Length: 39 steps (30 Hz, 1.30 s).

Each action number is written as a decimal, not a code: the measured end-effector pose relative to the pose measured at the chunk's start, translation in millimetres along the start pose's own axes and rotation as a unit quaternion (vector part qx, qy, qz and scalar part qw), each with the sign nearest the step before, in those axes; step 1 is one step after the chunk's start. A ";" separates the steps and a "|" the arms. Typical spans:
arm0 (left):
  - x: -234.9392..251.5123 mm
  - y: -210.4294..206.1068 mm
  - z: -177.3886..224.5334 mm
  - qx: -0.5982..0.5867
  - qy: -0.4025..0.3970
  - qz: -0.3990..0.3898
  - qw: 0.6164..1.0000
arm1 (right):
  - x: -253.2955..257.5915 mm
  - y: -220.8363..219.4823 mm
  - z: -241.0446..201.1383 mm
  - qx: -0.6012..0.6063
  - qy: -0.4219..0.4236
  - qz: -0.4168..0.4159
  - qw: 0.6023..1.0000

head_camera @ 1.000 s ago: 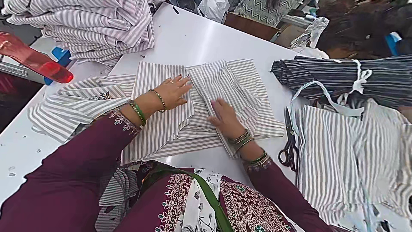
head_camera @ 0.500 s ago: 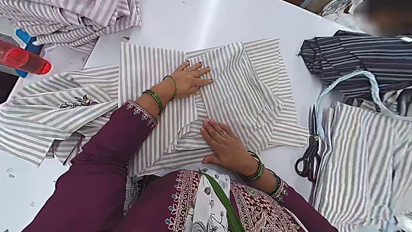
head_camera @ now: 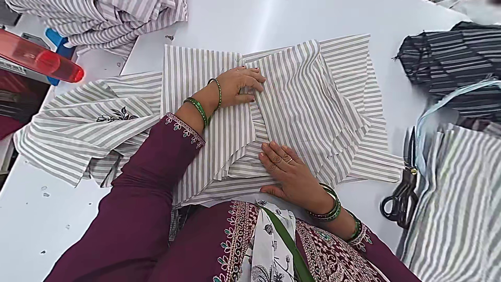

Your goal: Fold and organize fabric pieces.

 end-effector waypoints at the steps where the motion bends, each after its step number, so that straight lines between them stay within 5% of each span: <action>1: 0.7 -1.4 -0.6 0.007 0.003 -0.007 1.000 | 0.0 -0.1 0.1 0.000 -0.001 0.001 1.000; 4: 1.1 -7.2 -2.4 0.051 0.033 -0.043 0.997 | 0.1 -0.8 1.0 0.003 0.000 0.001 1.000; 9: -18.7 -30.2 22.3 0.162 0.226 -0.191 0.941 | -1.2 0.5 3.8 0.019 -0.008 0.005 1.000; 14: -74.0 -91.7 89.2 0.131 0.140 -0.253 0.948 | -4.6 3.9 3.3 0.048 -0.002 0.014 0.999; 20: -97.3 -78.7 97.2 0.157 0.117 -0.080 0.977 | -21.3 18.3 -6.3 0.139 0.065 0.062 0.986; 25: -100.8 -70.5 106.6 0.138 0.214 -0.095 0.962 | -33.1 21.1 -11.5 0.144 0.078 0.069 0.984; 28: -72.1 -68.3 136.5 0.119 0.169 -0.049 0.977 | -33.3 42.8 -15.2 0.151 0.085 0.140 0.975; 32: -29.7 -97.0 152.0 0.087 0.213 -0.109 0.967 | -6.6 91.0 17.5 0.125 -0.012 0.241 0.962; 34: -27.5 -124.7 136.5 0.094 0.282 -0.199 0.934 | 22.1 75.0 50.5 0.109 -0.076 0.133 0.982; 36: -30.6 -140.2 127.4 0.120 0.300 -0.200 0.925 | 35.0 35.8 92.0 0.041 -0.190 -0.064 0.979; 39: -32.9 -136.7 122.6 0.119 0.309 -0.188 0.925 | 21.1 35.5 136.3 -0.027 -0.312 -0.127 0.941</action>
Point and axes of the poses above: each hand's wrist, its own x-axis towards the middle knuckle, its own y-axis out of the back of the hand, z = x × y, the point moved 10 cm from there along x, towards the middle knuckle, and after that the axes turned 4 degrees about -y, right-handed, at the moved point
